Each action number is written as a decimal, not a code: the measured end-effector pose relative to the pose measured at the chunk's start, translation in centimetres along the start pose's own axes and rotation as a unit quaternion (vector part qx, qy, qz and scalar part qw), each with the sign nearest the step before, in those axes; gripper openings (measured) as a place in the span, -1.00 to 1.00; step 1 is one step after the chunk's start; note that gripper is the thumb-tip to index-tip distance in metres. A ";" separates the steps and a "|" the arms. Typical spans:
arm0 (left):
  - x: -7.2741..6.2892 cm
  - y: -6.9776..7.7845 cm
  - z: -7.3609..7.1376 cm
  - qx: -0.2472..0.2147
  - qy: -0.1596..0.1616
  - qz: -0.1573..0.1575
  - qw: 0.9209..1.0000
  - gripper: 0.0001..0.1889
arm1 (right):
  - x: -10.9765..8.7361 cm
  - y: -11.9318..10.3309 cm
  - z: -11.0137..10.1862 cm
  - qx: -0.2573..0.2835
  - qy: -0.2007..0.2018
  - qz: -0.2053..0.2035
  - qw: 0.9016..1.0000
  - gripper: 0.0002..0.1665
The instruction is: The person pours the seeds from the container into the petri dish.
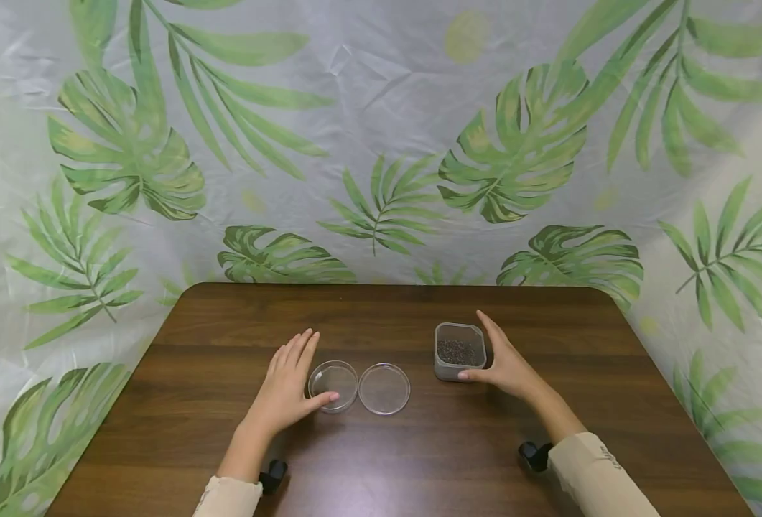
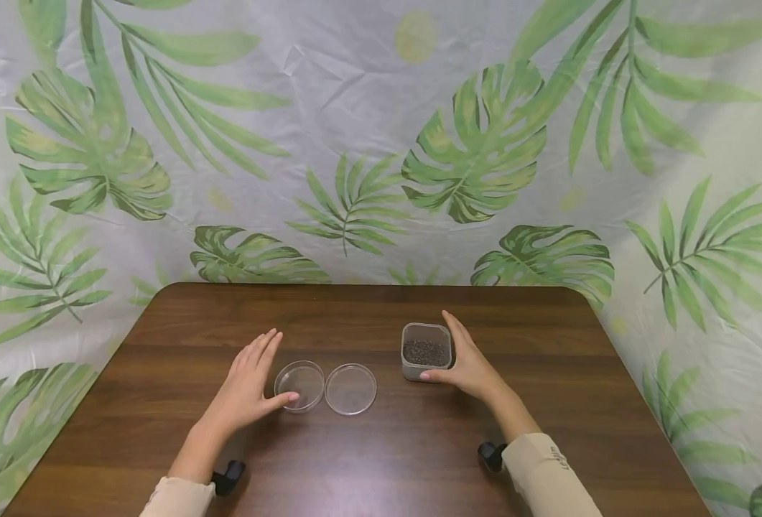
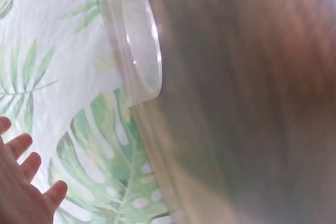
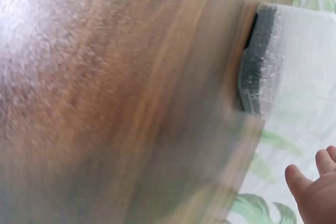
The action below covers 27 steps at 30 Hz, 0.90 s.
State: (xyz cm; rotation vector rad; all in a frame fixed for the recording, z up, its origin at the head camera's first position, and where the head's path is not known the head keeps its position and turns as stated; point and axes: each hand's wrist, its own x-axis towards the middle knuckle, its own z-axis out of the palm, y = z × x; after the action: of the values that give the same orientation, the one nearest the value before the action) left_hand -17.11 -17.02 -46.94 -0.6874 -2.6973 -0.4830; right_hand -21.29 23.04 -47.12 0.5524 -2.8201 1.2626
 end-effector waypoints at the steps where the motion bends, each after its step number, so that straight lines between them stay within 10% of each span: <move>1: -0.1 0.0 0.2 -0.004 0.002 -0.006 1.000 0.08 | 0.0 0.2 0.1 0.002 0.002 0.002 1.000 0.39; 14: -1.6 0.4 2.0 -0.080 0.006 -0.076 0.994 0.12 | -0.4 1.3 1.3 0.049 0.021 0.020 0.998 0.32; 27: -2.3 0.0 3.2 -0.196 0.006 -0.131 0.972 0.12 | -0.5 2.3 2.2 0.122 0.019 0.031 0.992 0.26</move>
State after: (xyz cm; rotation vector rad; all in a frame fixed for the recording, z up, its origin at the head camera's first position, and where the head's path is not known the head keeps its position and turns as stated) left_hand -15.87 -16.72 -50.71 -0.4167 -2.7175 -1.1022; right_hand -21.20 23.01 -50.32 0.4418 -2.6888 1.6251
